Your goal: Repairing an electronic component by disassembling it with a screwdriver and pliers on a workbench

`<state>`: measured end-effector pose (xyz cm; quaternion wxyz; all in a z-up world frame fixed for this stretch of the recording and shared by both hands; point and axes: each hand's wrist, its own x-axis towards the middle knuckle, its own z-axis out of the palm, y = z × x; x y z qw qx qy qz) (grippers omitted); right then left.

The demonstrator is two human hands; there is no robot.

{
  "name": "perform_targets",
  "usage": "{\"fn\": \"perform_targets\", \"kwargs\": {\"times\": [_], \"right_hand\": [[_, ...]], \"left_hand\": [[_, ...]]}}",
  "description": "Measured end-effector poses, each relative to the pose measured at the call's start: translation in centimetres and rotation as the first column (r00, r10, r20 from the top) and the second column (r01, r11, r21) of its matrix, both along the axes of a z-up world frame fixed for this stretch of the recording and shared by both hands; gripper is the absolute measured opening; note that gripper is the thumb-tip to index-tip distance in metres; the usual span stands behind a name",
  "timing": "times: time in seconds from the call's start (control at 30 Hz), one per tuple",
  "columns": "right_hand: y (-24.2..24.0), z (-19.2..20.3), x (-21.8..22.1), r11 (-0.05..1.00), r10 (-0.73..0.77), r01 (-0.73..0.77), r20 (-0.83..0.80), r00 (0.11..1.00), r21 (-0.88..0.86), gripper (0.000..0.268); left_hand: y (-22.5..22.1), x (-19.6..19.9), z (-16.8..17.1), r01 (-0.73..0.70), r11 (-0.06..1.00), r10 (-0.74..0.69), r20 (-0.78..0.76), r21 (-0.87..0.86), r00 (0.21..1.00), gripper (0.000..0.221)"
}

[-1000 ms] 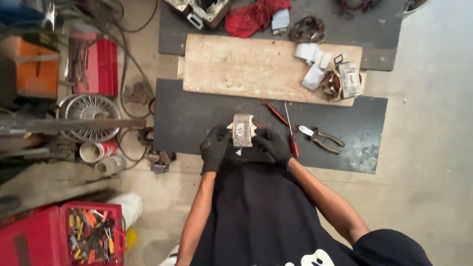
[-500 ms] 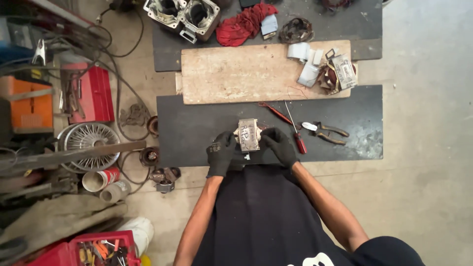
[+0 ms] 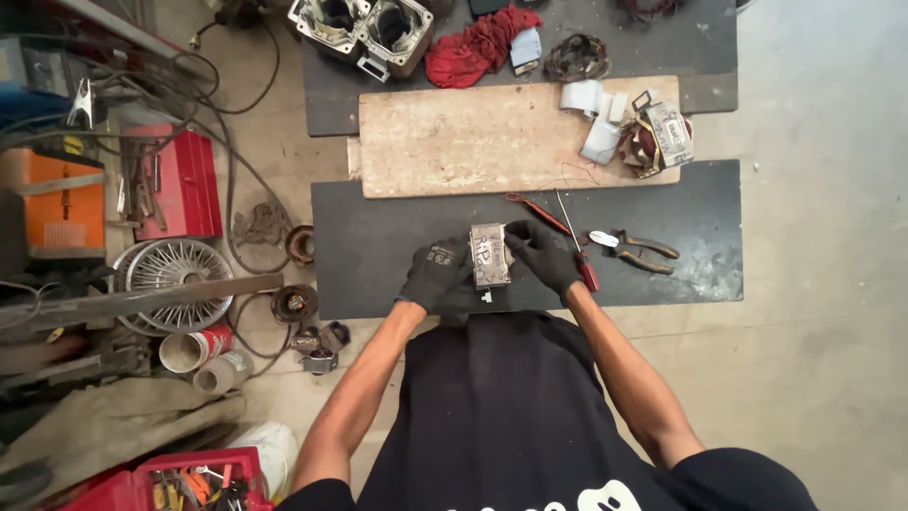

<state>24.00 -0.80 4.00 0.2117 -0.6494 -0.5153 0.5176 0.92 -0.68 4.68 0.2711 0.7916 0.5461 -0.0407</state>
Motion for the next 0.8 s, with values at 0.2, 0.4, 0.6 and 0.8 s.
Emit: {"fn": "perform_targets", "kwargs": {"times": [0.2, 0.4, 0.6, 0.8], "right_hand": [[0.9, -2.3, 0.5, 0.976, 0.169, -0.150, 0.115, 0.979, -0.161, 0.032], [1.5, -0.3, -0.2, 0.955, 0.281, -0.227, 0.345, 0.896, -0.188, 0.025], [1.3, -3.0, 0.7, 0.960, 0.237, -0.195, 0.213, 0.948, -0.201, 0.024], [-0.2, -3.6, 2.1, 0.981, 0.074, -0.082, -0.051, 0.996, -0.174, 0.023]], "left_hand": [[-1.5, 0.0, -3.3, -0.105, 0.994, 0.104, 0.061, 0.014, 0.993, 0.043], [-3.4, -0.7, -2.1, -0.422, 0.892, 0.447, 0.180, -0.162, 0.876, 0.040], [-6.0, -1.6, -2.2, -0.626, 0.702, 0.705, 0.203, -0.340, 0.680, 0.038], [-7.4, -1.7, -5.3, -0.546, 0.724, 0.667, 0.227, -0.423, 0.709, 0.049]]}}
